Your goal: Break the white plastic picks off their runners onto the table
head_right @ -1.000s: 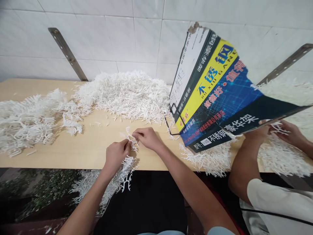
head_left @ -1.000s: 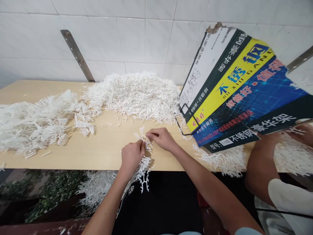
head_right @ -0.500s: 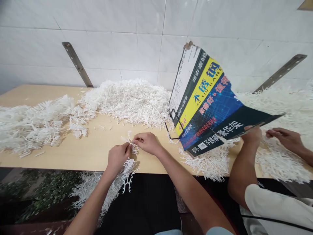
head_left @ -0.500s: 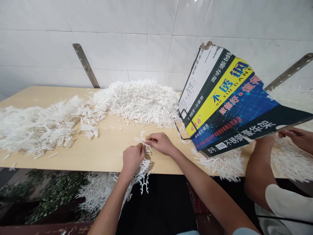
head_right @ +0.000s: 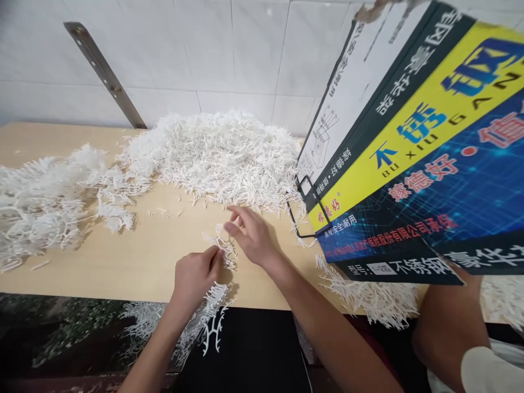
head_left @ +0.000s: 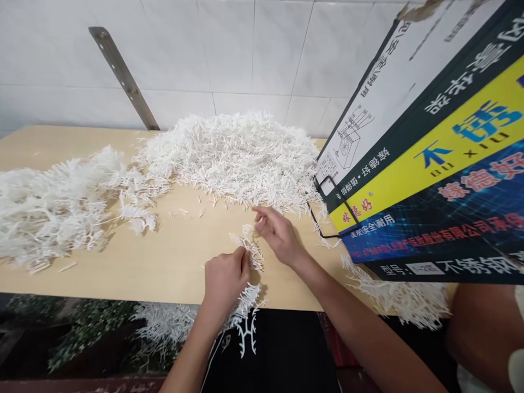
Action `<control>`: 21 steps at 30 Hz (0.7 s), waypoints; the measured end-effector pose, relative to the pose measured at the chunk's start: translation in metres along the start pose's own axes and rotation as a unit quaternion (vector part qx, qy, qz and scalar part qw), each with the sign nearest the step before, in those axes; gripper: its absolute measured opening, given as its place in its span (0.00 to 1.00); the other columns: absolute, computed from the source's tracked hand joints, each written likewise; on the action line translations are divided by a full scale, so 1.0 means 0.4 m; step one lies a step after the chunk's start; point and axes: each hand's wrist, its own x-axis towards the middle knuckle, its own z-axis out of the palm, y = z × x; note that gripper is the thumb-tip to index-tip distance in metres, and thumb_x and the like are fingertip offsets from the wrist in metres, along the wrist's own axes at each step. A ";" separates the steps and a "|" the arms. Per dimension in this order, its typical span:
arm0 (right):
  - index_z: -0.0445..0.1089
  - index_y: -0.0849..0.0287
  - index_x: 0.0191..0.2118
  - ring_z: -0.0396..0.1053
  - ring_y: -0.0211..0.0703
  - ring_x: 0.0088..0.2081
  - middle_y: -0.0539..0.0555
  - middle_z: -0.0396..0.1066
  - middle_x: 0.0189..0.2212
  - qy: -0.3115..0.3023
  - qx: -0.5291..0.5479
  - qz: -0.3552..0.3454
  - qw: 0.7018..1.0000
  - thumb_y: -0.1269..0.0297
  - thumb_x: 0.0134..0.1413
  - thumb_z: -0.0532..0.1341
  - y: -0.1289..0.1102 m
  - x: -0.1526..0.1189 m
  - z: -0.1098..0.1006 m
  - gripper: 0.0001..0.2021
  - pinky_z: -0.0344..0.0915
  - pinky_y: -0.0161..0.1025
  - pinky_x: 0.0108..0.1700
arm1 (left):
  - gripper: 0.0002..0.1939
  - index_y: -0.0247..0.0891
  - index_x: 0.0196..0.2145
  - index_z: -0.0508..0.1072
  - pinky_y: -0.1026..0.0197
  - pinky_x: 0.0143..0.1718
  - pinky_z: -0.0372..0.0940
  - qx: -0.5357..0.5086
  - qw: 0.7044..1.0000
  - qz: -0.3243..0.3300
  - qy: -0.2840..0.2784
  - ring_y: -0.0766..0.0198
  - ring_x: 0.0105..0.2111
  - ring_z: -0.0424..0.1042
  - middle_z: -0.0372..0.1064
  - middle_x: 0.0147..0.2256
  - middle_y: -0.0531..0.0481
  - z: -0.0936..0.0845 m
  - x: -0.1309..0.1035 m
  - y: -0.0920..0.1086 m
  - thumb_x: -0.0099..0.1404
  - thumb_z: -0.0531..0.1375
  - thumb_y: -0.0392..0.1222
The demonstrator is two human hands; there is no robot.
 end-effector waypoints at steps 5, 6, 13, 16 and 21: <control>0.76 0.58 0.32 0.70 0.39 0.26 0.49 0.74 0.23 0.003 -0.013 0.064 0.998 0.62 0.67 0.58 0.002 0.010 0.015 0.14 0.63 0.34 0.32 | 0.19 0.42 0.33 0.76 0.59 0.27 0.41 -0.004 0.999 0.031 -0.011 0.56 0.27 0.75 0.77 0.27 0.47 0.005 -0.003 -0.004 0.75 0.49 0.48; 0.75 0.58 0.29 0.68 0.38 0.24 0.48 0.71 0.20 0.030 -0.021 0.082 0.996 0.63 0.66 0.58 0.007 0.010 0.015 0.14 0.61 0.34 0.31 | 0.19 0.42 0.33 0.75 0.59 0.27 0.41 -0.006 0.999 0.034 -0.013 0.56 0.27 0.75 0.77 0.26 0.47 0.004 -0.004 -0.004 0.75 0.49 0.48; 0.73 0.58 0.27 0.66 0.40 0.24 0.49 0.70 0.20 0.188 -0.038 0.081 0.978 0.63 0.63 0.57 0.013 -0.026 0.022 0.14 0.59 0.36 0.30 | 0.20 0.43 0.33 0.75 0.60 0.27 0.42 -0.013 0.999 0.047 -0.012 0.58 0.26 0.73 0.76 0.25 0.48 0.001 0.001 -0.004 0.76 0.48 0.49; 0.73 0.58 0.27 0.66 0.40 0.25 0.49 0.70 0.21 0.222 -0.042 0.067 0.972 0.64 0.62 0.56 0.036 -0.022 0.003 0.13 0.60 0.36 0.30 | 0.20 0.43 0.34 0.76 0.60 0.27 0.43 -0.013 0.999 0.050 -0.014 0.58 0.27 0.73 0.76 0.25 0.47 0.002 0.001 -0.006 0.76 0.48 0.49; 0.72 0.58 0.28 0.67 0.43 0.27 0.52 0.71 0.23 0.346 -0.099 0.103 0.927 0.65 0.63 0.53 0.111 0.018 -0.084 0.14 0.62 0.38 0.32 | 0.19 0.42 0.31 0.74 0.60 0.28 0.44 -0.024 0.998 0.055 -0.013 0.57 0.28 0.74 0.75 0.25 0.48 0.005 -0.004 -0.008 0.75 0.48 0.47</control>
